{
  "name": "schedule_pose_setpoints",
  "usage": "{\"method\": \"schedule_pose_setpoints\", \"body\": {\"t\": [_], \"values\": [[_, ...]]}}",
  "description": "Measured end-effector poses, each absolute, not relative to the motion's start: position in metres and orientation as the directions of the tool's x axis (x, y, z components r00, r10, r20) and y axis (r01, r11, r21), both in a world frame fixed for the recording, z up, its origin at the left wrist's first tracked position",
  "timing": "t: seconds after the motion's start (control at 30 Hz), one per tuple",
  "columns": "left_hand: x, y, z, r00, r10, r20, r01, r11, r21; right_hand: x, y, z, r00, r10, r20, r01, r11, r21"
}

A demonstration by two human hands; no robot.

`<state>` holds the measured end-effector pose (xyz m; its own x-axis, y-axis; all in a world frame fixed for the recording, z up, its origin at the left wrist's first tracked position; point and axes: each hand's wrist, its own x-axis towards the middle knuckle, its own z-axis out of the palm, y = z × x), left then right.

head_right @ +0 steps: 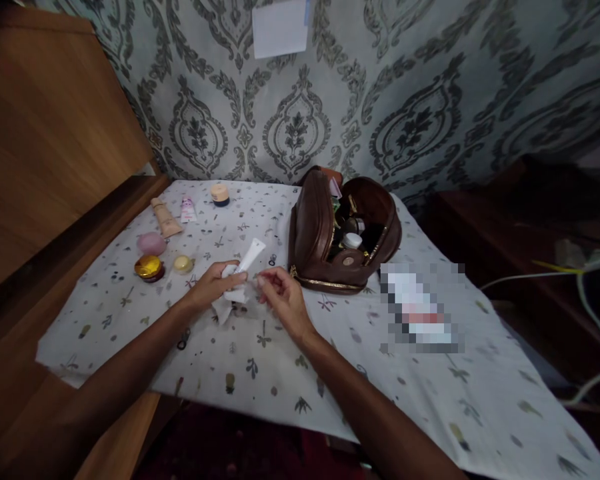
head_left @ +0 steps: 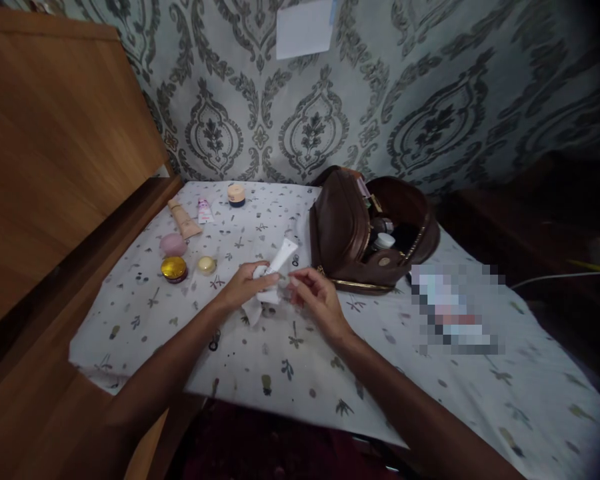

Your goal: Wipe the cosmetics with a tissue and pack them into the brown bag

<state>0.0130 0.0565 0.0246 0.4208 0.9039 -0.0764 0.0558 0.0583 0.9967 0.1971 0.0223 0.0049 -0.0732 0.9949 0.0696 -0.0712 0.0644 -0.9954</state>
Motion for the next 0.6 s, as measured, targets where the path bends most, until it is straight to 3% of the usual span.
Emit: {"method": "schedule_pose_setpoints", "body": {"t": [0.17, 0.33, 0.43, 0.6], "values": [[0.008, 0.054, 0.029, 0.571, 0.815, -0.098, 0.281, -0.081, 0.956, 0.198, 0.023, 0.01, 0.015, 0.993, 0.119, -0.186, 0.12, -0.975], [0.007, 0.055, 0.028, 0.53, 0.845, -0.067, 0.321, -0.128, 0.938, 0.198, 0.024, 0.011, 0.03, 0.993, 0.113, -0.202, 0.117, -0.972], [0.009, 0.06, 0.023, 0.362, 0.93, -0.064, 0.234, -0.024, 0.972, 0.198, 0.024, 0.012, 0.024, 0.991, 0.13, -0.202, 0.132, -0.971], [0.012, 0.069, 0.02, -0.101, 0.986, -0.132, -0.081, 0.124, 0.989, 0.198, 0.021, 0.013, -0.041, 0.986, 0.16, -0.095, 0.155, -0.983]]}}
